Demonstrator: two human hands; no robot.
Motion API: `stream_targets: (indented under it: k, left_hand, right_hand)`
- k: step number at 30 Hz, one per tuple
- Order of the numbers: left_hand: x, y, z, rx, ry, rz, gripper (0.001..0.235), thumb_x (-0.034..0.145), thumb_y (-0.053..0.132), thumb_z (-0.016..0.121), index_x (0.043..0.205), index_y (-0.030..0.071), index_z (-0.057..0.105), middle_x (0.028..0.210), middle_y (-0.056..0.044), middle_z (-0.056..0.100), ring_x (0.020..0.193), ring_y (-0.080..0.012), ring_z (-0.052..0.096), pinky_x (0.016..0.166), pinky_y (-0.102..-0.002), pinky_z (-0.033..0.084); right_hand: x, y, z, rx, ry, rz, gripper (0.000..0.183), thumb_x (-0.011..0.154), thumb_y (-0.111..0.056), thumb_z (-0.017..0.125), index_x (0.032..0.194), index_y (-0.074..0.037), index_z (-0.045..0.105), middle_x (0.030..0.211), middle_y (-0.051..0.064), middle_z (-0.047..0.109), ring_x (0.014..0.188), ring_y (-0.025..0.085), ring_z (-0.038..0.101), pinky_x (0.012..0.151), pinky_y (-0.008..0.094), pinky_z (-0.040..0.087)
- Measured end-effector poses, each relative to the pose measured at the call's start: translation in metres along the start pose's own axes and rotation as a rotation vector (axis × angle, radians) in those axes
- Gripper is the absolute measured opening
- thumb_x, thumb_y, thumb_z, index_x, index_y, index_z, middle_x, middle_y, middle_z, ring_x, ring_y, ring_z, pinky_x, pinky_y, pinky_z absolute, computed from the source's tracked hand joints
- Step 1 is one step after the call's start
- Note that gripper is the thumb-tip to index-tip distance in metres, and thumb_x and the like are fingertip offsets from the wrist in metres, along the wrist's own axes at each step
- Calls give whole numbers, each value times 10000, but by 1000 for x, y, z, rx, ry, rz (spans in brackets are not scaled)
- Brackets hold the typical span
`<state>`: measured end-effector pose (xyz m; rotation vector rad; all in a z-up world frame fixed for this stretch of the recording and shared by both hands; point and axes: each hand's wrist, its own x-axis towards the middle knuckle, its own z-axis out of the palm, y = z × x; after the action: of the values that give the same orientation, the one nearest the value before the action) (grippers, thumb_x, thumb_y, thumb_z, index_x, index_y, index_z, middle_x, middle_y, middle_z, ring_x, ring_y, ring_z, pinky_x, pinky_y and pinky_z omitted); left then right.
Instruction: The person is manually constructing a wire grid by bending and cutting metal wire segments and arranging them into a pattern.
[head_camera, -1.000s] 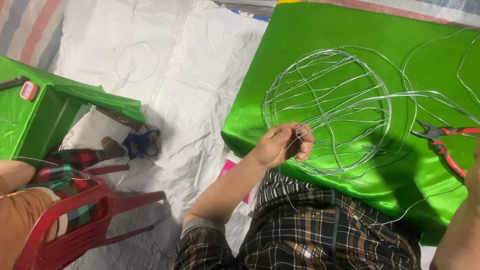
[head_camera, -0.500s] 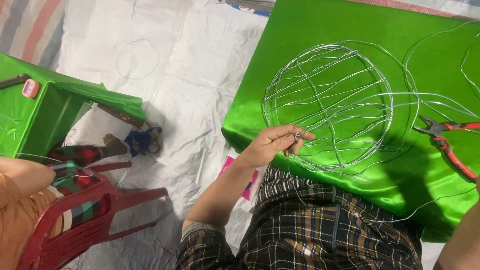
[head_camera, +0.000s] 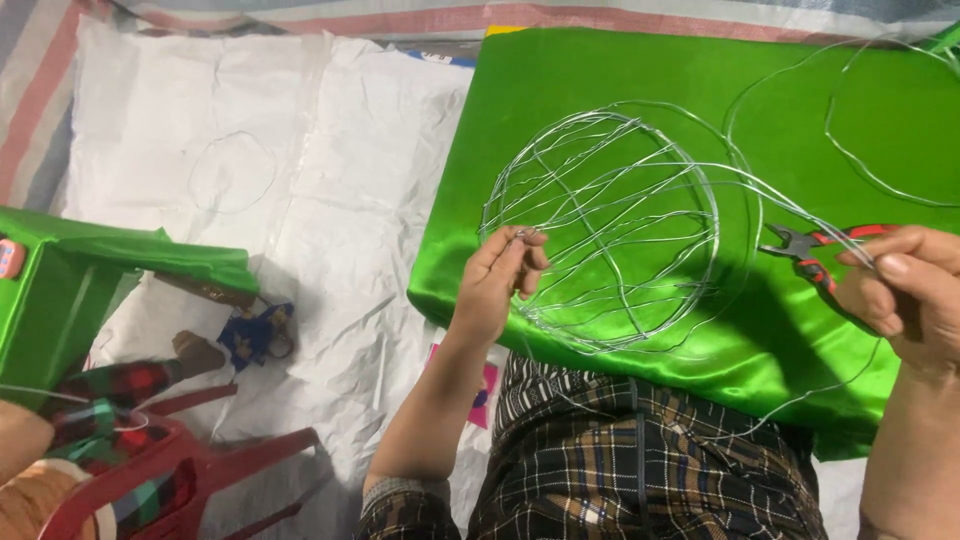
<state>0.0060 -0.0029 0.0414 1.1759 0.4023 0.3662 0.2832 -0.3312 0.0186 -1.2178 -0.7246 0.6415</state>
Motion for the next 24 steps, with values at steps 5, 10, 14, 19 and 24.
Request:
stream_targets:
  k: [5,10,14,19,24]
  left_hand:
    - [10,3,6,-18,134,33,261,1107,99,362,1108,-13,597,766,-27,537,517,-48,325,440,-175,248]
    - [11,9,19,46,126,47,232,1093,65,403,1110,-17,619,703,2,533,506,-45,326,431,-165,239]
    - [13,11,27,114,122,77,247,1083,88,423,1150,-28,631,652,44,434,506,-47,286,420,-175,193]
    - [16,14,24,129,109,89,259,1074,97,435,1175,-37,633,681,35,474,526,-46,308,439,-175,207]
    - [20,26,18,163,79,25,266,1061,65,414,1145,-34,647,677,19,486,541,-60,329,446,-199,221]
  right_hand:
    - [5,-28,14,-60,-31,77,183,984,-66,562,1132,15,631,566,53,565,407,92,527,423,206,434]
    - [3,6,3,-883,172,-35,68,1060,55,638,1106,55,688,782,122,670,619,168,608,514,276,497]
    - [5,37,3,-1349,331,-131,119,1146,-93,720,1256,-48,708,1051,64,767,896,212,718,795,356,538]
    - [18,-17,43,-792,273,-137,166,1133,76,631,1284,141,659,902,187,682,942,262,704,817,351,572]
    - [22,-29,42,-577,253,-150,171,1177,74,512,1235,195,618,1032,289,670,806,285,672,754,362,590]
